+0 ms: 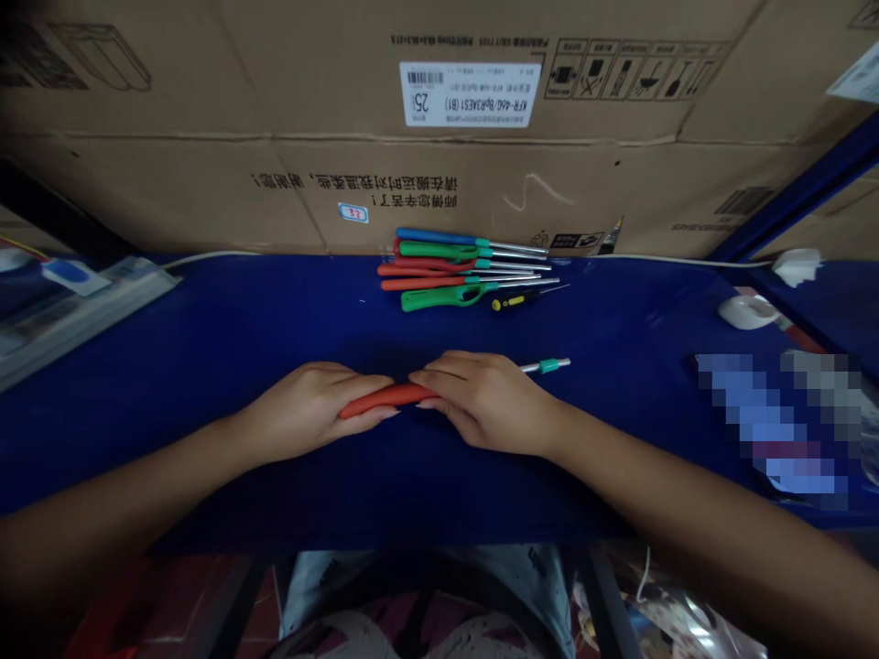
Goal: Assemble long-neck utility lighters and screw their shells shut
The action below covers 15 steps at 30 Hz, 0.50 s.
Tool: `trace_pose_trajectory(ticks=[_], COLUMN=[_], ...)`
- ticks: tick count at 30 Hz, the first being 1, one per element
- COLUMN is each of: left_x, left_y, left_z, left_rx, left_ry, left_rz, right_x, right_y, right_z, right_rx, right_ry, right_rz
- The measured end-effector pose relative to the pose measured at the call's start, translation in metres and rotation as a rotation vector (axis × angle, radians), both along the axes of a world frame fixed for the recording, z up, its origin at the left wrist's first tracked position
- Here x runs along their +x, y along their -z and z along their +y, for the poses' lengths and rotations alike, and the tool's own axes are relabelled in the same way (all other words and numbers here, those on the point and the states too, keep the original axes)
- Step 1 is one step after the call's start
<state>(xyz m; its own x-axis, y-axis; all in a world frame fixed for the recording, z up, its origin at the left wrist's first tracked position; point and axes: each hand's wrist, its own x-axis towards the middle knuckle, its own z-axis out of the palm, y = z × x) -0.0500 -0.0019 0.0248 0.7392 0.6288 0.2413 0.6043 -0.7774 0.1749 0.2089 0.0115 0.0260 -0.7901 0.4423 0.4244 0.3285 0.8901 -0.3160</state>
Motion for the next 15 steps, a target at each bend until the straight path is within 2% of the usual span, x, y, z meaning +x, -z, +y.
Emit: trace_pose_trajectory(ticks=[6, 10, 15], left_x=[-0.002, -0.007, -0.012], left_y=[0.0, -0.003, -0.003], left_z=[0.006, 0.013, 0.016], left_rx=[-0.162, -0.226, -0.162], left_ry=[-0.024, -0.069, -0.083], left_rz=[-0.03, -0.061, -0.068], right_x=[0.0, 0.013, 0.023], right_y=[-0.004, -0.014, -0.018], right_z=[0.005, 0.017, 0.02], right_rx=[-0.08, -0.022, -0.007], right_ry=[0.04, 0.091, 0.126], right_rz=[-0.034, -0.159, -0.266])
